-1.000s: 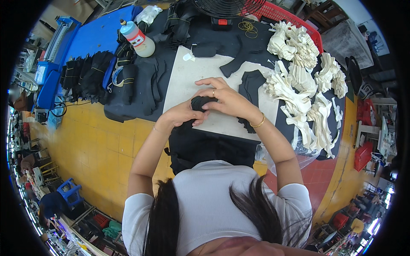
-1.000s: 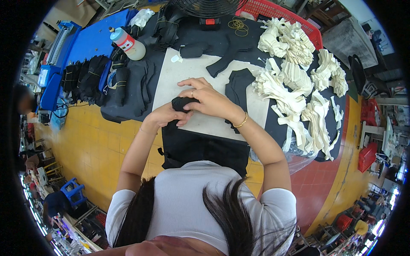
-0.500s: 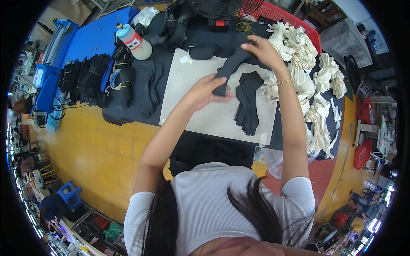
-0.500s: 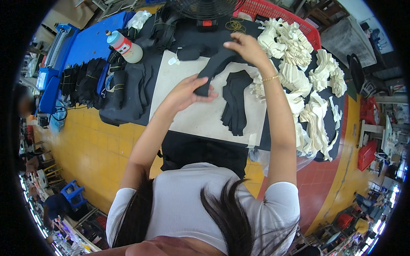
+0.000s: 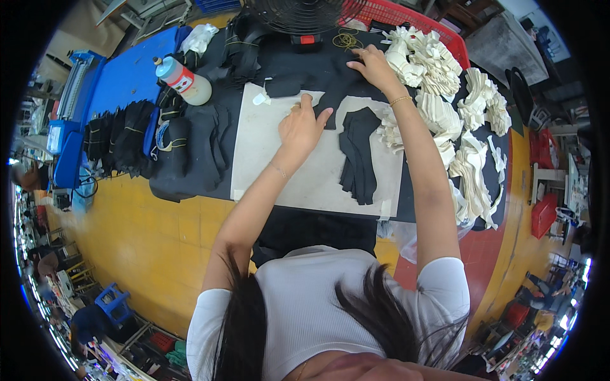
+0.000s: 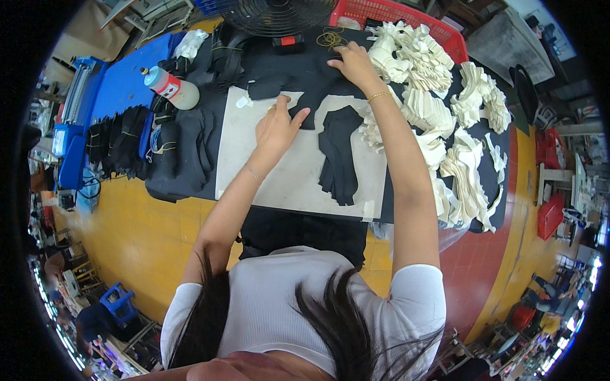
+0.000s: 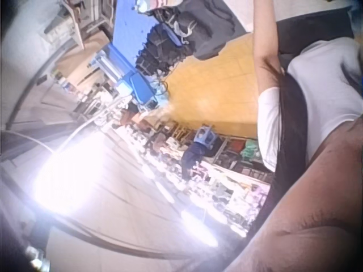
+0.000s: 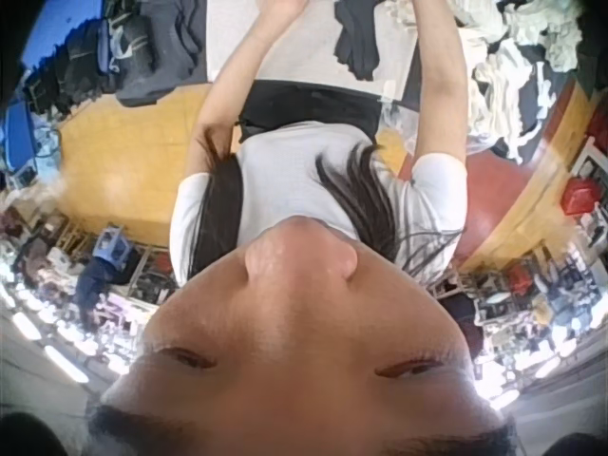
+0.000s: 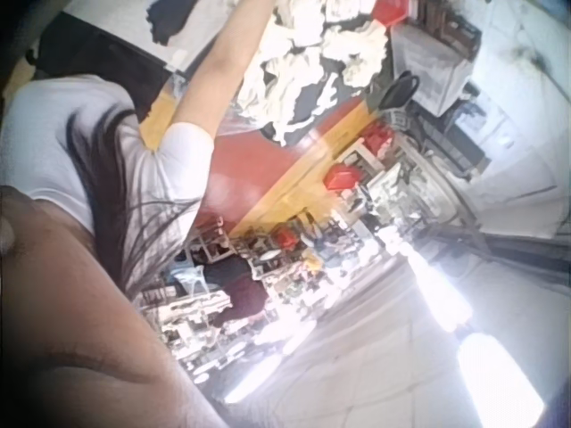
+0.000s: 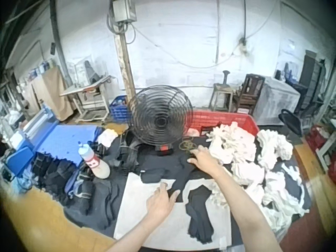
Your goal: The person folds black gloves one by one on a worktable, aligning edges and stacking them. She then picks up a white glove, folds it, and places it on the stack. The workspace contains piles of black and white gloves, a bottle, and a fan.
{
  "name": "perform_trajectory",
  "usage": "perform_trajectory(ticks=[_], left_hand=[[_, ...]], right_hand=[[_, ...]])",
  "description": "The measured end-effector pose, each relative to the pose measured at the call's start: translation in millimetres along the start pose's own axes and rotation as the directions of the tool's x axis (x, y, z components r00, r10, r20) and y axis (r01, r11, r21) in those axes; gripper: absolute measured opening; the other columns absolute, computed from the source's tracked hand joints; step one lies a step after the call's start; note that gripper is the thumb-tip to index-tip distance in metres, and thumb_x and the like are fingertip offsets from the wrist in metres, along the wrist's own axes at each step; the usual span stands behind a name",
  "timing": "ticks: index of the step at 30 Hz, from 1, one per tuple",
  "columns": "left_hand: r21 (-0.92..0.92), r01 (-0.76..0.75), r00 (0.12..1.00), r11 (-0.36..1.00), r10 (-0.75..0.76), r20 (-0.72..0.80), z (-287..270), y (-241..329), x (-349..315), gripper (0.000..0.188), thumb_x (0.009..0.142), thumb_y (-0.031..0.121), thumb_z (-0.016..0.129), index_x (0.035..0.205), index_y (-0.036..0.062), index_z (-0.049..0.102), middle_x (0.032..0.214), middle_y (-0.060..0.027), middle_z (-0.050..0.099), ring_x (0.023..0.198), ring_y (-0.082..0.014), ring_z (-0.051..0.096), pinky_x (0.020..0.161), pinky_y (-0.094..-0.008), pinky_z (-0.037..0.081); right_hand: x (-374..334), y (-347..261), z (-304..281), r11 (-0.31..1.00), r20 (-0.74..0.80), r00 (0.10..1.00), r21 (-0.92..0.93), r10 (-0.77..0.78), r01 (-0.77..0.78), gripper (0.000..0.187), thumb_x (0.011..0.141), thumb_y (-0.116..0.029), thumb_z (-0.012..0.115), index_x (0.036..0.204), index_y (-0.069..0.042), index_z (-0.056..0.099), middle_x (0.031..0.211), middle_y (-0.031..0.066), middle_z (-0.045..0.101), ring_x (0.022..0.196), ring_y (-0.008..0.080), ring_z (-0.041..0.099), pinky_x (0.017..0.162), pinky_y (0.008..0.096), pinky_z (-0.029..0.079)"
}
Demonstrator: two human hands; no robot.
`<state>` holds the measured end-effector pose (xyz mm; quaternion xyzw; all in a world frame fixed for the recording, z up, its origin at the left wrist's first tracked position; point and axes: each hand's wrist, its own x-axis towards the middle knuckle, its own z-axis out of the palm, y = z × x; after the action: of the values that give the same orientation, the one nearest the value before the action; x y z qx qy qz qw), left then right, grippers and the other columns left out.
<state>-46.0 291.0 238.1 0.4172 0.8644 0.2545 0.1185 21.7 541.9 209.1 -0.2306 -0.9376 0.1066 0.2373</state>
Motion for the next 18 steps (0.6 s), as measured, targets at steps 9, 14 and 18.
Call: perform_trajectory(ticks=[9, 14, 18], left_hand=[[-0.079, -0.289, 0.951, 0.954, 0.295, 0.087, 32, 13, -73, 0.054, 0.085, 0.039, 0.073, 0.111, -0.0058, 0.057, 0.098, -0.0204, 0.056, 0.091, -0.0378, 0.056, 0.08, -0.0441, 0.046], [0.049, -0.262, 0.965, 0.964, 0.263, -0.015, 54, 27, -92, 0.065, 0.083, 0.04, 0.074, 0.12, -0.0095, 0.054, 0.107, -0.0203, 0.054, 0.099, -0.0355, 0.053, 0.085, -0.0439, 0.043], [0.019, -0.234, 0.972, 0.972, 0.234, 0.009, 62, 30, -93, 0.077, 0.081, 0.039, 0.076, 0.132, -0.0107, 0.047, 0.118, -0.0212, 0.049, 0.105, -0.0358, 0.05, 0.089, -0.0436, 0.041]], right_hand=[[-49, -36, -73, 0.971, 0.669, 0.728, 0.239, -0.151, -0.019, 0.041, 0.073, -0.022, 0.08, 0.108, -0.008, 0.065, 0.113, 0.0117, 0.059, 0.11, 0.0317, 0.056, 0.095, 0.0387, 0.046], [-69, -42, -70, 0.996, 0.784, 0.617, 0.089, -0.07, 0.0, 0.065, 0.061, -0.026, 0.088, 0.117, -0.006, 0.061, 0.124, 0.0112, 0.055, 0.118, 0.0329, 0.051, 0.096, 0.0405, 0.046], [-69, -45, -67, 0.999, 0.874, 0.486, -0.011, -0.007, 0.036, 0.074, 0.061, -0.03, 0.088, 0.122, -0.002, 0.056, 0.126, 0.0133, 0.052, 0.119, 0.034, 0.049, 0.095, 0.042, 0.046]])
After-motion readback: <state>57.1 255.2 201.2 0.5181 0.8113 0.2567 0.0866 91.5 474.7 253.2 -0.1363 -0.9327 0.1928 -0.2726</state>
